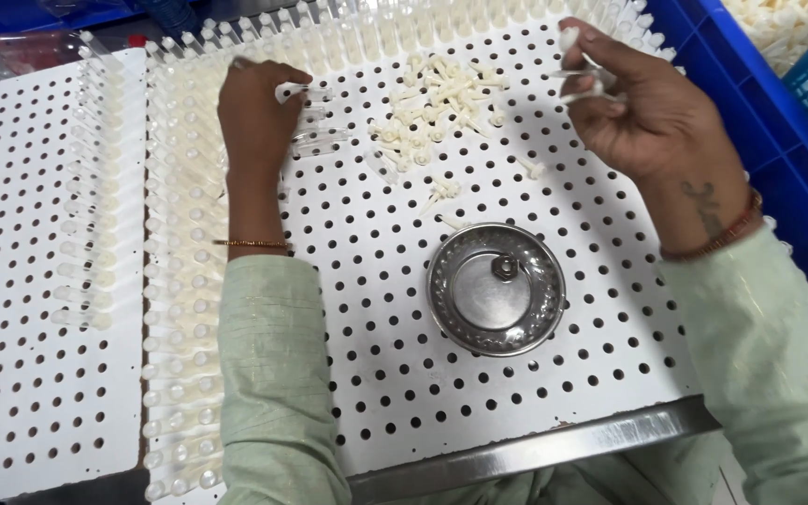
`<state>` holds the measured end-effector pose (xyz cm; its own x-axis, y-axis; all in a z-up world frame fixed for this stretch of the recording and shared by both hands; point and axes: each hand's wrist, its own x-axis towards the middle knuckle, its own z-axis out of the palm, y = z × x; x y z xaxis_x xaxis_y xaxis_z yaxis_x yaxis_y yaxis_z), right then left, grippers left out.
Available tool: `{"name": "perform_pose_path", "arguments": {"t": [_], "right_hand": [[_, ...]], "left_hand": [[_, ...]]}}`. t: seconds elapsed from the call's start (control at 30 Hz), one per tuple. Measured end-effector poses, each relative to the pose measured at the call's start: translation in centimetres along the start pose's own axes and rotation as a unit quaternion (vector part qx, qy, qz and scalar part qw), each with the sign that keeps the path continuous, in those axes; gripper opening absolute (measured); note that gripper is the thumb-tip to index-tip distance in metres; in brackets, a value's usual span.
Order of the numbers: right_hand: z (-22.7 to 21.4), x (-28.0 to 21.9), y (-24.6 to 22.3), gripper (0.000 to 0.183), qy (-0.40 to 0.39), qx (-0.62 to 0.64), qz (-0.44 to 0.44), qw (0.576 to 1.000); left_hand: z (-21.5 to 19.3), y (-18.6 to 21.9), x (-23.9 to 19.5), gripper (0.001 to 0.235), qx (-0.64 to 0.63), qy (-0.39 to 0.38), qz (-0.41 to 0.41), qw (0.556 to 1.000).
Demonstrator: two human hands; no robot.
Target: The person repeatedly picks a small white capsule and a clear plastic tube, inserts the capsule into the tube, and places the assembled unit into a perforated tray. The person also moves a blue basket of tubes onto the table.
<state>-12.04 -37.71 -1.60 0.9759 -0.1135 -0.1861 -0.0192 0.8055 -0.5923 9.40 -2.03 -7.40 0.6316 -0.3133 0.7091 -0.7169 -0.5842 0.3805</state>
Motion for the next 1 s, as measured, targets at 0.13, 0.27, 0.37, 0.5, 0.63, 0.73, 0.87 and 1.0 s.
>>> {"name": "perform_pose_path", "arguments": {"t": [0.13,0.27,0.37,0.5,0.63,0.73,0.87,1.0], "right_hand": [[-0.3,-6.3,-0.6,0.015,0.029,-0.02,-0.029,0.999],[-3.8,-12.1,0.7,0.012,-0.03,0.009,-0.036,0.999],[-6.1,-15.3,2.8,0.011,-0.013,0.001,-0.04,0.999],[-5.7,-18.1,7.7,0.009,0.042,0.066,-0.011,0.997],[-4.0,-20.8,11.6,0.012,0.048,0.024,-0.024,0.998],[-4.0,-22.6,11.9,0.015,0.044,-0.005,-0.028,0.999],[-4.3,-23.6,11.0,0.016,0.035,-0.003,0.0,0.999],[-5.2,-23.9,10.3,0.017,0.051,-0.018,0.053,0.997]], "left_hand": [[1.3,-0.1,1.6,0.032,0.104,-0.082,0.041,0.99],[1.3,-0.5,2.2,0.026,0.107,-0.1,0.082,0.986],[0.4,-1.1,3.5,0.03,-0.061,-0.063,0.114,0.99],[-1.4,3.8,1.9,0.027,-0.106,-0.198,0.044,0.973],[-8.1,18.5,-1.9,0.024,-0.132,-0.332,-0.066,0.931],[-9.3,26.2,-5.2,0.022,-0.111,-0.402,-0.141,0.898],[-7.8,28.9,-8.7,0.027,-0.084,-0.395,-0.135,0.905],[-6.9,29.6,-8.7,0.034,-0.047,-0.391,-0.069,0.917]]}}
